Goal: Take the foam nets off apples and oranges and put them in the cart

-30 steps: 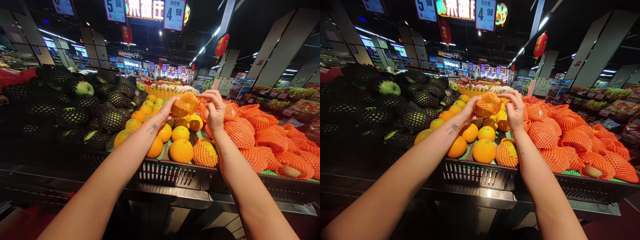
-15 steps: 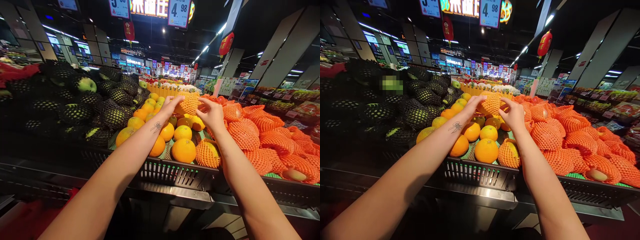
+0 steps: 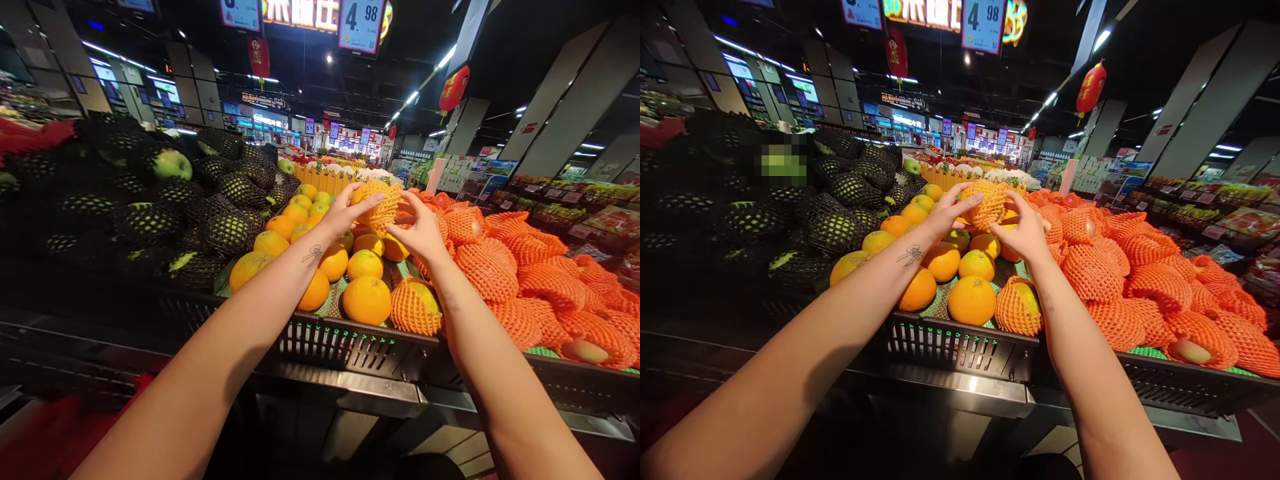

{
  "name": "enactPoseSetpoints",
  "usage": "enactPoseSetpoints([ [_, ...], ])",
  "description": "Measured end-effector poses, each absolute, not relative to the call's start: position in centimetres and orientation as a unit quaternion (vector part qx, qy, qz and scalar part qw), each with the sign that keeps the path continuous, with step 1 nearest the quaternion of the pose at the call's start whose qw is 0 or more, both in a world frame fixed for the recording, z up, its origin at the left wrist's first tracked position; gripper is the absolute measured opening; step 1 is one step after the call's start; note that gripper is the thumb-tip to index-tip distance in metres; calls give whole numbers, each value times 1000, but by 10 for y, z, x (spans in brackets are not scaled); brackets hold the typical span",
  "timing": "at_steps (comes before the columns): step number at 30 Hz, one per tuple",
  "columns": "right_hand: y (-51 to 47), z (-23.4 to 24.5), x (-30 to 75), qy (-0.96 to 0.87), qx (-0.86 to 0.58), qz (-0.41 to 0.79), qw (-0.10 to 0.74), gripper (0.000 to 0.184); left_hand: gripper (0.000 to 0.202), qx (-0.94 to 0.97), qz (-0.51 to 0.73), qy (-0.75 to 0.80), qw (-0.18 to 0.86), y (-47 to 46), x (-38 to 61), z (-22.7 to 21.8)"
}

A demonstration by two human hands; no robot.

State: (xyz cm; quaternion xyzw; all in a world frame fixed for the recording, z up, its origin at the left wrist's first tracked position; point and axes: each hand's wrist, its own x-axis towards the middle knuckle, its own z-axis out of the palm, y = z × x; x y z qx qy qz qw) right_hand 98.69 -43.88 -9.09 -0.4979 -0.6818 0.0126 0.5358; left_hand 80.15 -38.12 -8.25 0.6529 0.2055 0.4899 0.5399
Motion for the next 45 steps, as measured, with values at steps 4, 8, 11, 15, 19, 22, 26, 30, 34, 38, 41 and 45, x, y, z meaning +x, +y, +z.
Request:
enactPoseSetpoints([
  [4,-430,-95,993,-677,-501,18,539,74,64,665,468,165,558,-372,803,-88],
  [8,-424,-100,997,-692,-460,43,555,80,68,676,448,105,576,-370,803,-90],
  [11,-426,-101,992,-689,-447,110,560,83,59,676,449,74,580,-374,801,-87],
  [15,-430,-100,983,-649,-434,253,571,87,48,685,455,84,562,-377,800,-85],
  [19,-428,-100,982,-633,-389,296,600,80,40,707,463,95,525,-373,802,-88],
  [22,-426,-99,983,-609,-367,310,631,72,35,727,467,71,498,-372,803,-89],
  [26,-428,-97,985,-583,-377,329,640,68,34,745,471,44,471,-371,802,-88],
  [30,-430,-96,986,-588,-393,315,633,74,48,757,482,23,442,-369,801,-88],
  [34,-427,-100,988,-605,-395,275,634,77,58,776,474,13,417,-366,802,-89],
  [38,-424,-104,989,-607,-403,244,640,78,47,782,474,39,404,-361,806,-92],
  [41,-425,-103,987,-585,-401,263,654,76,42,785,482,48,385,-359,808,-93],
  [45,-426,-100,981,-565,-370,327,661,59,54,804,464,37,370,-359,812,-97],
])
